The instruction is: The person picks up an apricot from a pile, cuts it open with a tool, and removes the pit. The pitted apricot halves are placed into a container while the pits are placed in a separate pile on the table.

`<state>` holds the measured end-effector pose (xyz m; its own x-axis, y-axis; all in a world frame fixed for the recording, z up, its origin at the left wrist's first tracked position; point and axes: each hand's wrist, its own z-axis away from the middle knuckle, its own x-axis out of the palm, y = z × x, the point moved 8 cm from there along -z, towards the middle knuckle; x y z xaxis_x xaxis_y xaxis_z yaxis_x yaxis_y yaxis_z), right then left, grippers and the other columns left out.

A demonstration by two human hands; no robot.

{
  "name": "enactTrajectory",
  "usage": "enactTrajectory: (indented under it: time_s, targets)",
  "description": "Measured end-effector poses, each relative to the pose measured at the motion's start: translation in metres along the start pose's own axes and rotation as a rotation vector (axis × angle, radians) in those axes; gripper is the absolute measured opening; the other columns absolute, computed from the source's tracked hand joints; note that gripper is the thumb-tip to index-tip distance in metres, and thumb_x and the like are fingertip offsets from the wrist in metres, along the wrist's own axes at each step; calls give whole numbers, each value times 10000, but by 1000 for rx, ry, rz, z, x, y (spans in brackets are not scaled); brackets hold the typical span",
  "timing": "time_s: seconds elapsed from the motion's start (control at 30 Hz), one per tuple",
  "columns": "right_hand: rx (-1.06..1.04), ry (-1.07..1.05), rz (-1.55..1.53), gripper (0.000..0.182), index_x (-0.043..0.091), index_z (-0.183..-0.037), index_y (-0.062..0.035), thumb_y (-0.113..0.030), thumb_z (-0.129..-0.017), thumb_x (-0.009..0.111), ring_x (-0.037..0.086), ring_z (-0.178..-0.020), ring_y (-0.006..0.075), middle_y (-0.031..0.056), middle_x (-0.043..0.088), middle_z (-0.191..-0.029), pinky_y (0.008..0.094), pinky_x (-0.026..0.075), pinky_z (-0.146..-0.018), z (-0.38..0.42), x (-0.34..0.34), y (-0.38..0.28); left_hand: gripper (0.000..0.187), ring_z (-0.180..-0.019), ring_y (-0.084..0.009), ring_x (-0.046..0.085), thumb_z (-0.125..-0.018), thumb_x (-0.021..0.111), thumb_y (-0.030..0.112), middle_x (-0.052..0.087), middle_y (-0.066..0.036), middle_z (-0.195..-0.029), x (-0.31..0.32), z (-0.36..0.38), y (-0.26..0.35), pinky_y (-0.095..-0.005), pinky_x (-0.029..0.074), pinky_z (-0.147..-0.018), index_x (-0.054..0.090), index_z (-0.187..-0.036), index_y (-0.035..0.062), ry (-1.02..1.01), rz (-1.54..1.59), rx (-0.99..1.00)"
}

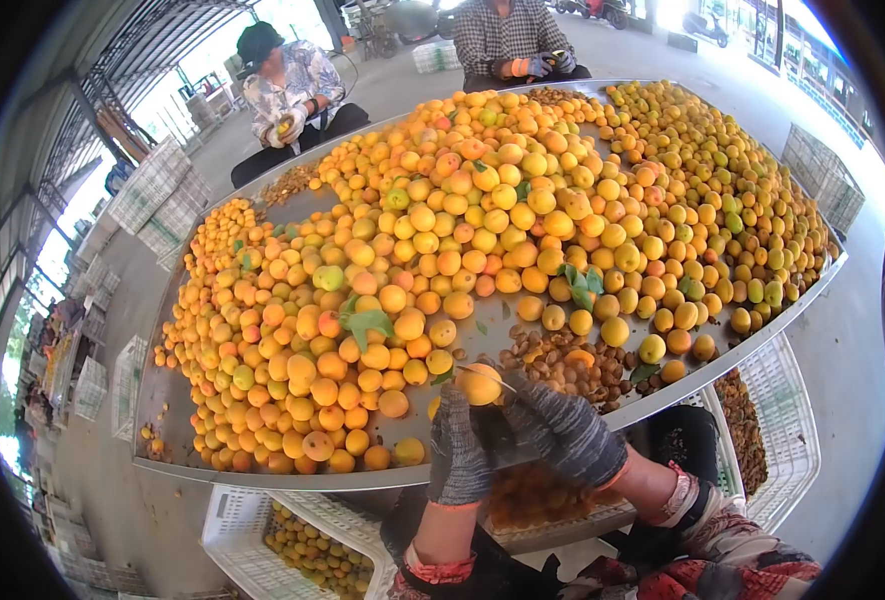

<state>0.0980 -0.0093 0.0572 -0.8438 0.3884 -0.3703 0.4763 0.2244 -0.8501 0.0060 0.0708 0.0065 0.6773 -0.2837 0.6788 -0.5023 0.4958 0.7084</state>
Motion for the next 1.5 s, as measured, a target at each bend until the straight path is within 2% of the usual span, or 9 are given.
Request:
enactTrajectory:
  time_s: [0.13,0.2,0.4,0.63,0.73,0.93,1.0,1.1,1.5]
  targets:
    - [-50,-195,90,345,508,-1161,7,5,-817,540,596,-944,295,176,603,-1024,344,472,-792,-1,-8,-2,380,-898,-118,529,-885,537,254,570,-70,-1023,-2,2,14,-253,434,-783,488,-1153,-11,-70,-471,5]
    - [-80,-235,112,336,512,-1156,11,-2,-821,538,594,-946,294,177,600,-1028,347,470,-795,-2,-10,-3,433,-586,-62,484,-869,545,340,564,-47,-968,1,1,23,-202,414,-482,485,-1169,34,-116,-558,247]
    - [-213,-83,259,386,465,-1191,25,-49,-819,540,581,-955,309,197,554,-1082,362,481,-793,5,9,-8,379,-924,-156,509,-896,510,259,565,-91,-1020,6,8,13,-290,414,-828,491,-1157,-14,38,-452,255]
    - [59,-86,112,343,519,-1138,19,-28,-802,568,566,-985,313,181,573,-1055,371,462,-825,1,4,4,373,-813,-110,519,-901,502,263,567,-60,-974,-9,-2,9,-264,444,-712,491,-1176,11,-15,-732,414]
    - [128,-117,139,354,510,-1136,25,-46,-797,584,589,-942,304,183,590,-999,368,471,-790,-7,-5,3,358,-832,-110,520,-894,515,230,566,-54,-993,8,5,9,-255,444,-720,494,-1178,13,-56,-597,-42]
    - [47,-3,159,320,508,-1131,35,-42,-824,553,590,-933,306,188,589,-1010,355,473,-772,-4,8,1,330,-845,-122,516,-877,541,201,567,-51,-991,-2,-4,11,-263,437,-736,522,-1151,17,63,-550,247]
    - [-120,45,350,333,497,-1141,34,-64,-827,549,591,-907,317,207,570,-1023,370,481,-739,3,14,1,357,-563,-47,496,-863,567,189,592,-22,-887,-5,-8,10,-177,403,-479,509,-1175,24,59,-375,390]
    - [-210,54,342,345,488,-1153,29,-86,-832,540,586,-903,324,229,544,-1050,385,486,-722,3,9,-3,335,-837,-128,512,-874,547,191,568,-49,-995,7,-3,19,-265,433,-743,517,-1139,-11,-10,-596,270]
    - [-79,43,194,339,502,-1134,8,-136,-830,544,584,-854,340,205,563,-1014,396,477,-731,-2,21,-3,351,-762,-80,486,-886,523,345,537,-3,-866,-10,-5,4,-206,411,-633,538,-1057,39,124,-212,143]
